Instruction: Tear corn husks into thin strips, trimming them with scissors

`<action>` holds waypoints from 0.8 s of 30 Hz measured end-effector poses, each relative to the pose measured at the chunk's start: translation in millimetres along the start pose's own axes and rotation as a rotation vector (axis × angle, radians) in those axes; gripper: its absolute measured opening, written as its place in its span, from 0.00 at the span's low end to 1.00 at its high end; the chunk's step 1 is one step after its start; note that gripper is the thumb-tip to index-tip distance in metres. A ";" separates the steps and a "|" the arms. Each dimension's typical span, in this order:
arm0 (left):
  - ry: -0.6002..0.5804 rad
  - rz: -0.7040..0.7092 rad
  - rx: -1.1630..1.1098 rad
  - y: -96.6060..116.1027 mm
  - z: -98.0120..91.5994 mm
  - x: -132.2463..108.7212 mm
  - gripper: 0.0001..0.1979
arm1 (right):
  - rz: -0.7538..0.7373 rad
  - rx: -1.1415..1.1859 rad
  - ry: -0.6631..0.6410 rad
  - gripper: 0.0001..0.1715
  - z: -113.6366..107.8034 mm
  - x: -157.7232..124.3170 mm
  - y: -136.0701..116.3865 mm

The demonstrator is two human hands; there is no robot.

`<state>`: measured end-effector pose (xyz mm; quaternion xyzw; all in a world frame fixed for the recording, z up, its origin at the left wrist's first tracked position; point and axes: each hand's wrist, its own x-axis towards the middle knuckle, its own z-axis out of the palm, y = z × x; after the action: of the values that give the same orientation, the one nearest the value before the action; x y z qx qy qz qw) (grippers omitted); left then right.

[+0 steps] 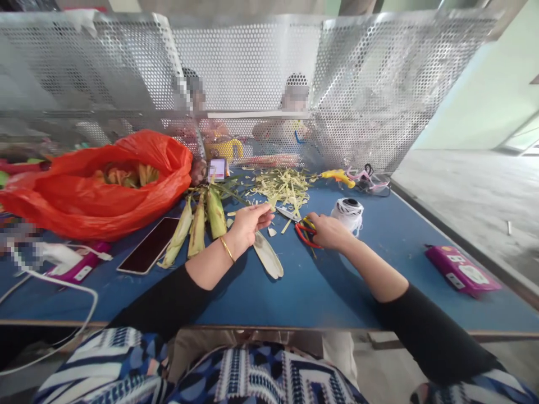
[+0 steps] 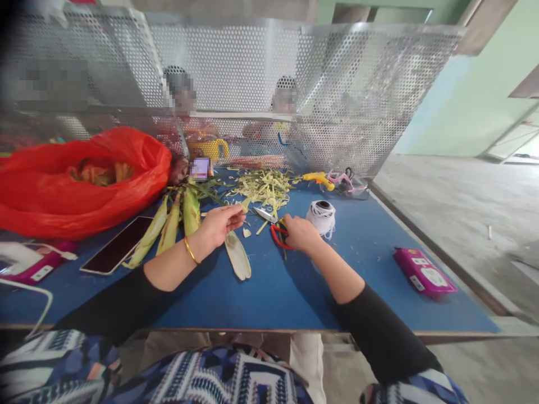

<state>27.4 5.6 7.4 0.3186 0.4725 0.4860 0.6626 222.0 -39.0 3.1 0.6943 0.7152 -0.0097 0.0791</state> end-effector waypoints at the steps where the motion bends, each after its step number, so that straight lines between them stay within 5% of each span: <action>1: -0.005 -0.003 -0.017 0.2 -0.3 1.0 0.08 | 0.000 0.018 0.005 0.28 0.7 -0.1 2.9; 4: -0.017 -0.002 -0.069 1.3 -3.5 3.3 0.07 | 0.004 0.243 0.070 0.34 5.8 -2.2 15.0; 11: -0.014 -0.009 -0.142 3.9 -9.0 8.7 0.08 | -0.044 1.244 0.087 0.39 12.8 -8.2 10.7; 15: 0.003 -0.002 -0.163 4.0 -11.6 11.3 0.08 | 0.032 1.353 0.047 0.42 6.0 -14.4 -2.5; 19: 0.002 -0.009 -0.185 3.4 -12.0 11.8 0.09 | -0.059 1.345 -0.002 0.37 4.7 -18.8 -7.5; 24: 0.013 -0.016 -0.171 0.8 -9.6 10.4 0.09 | -0.121 1.182 0.104 0.36 11.0 -20.4 -14.6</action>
<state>19.0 15.3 1.4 0.2539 0.4358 0.5214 0.6882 209.0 -61.0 -6.6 0.5782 0.6298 -0.3766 -0.3567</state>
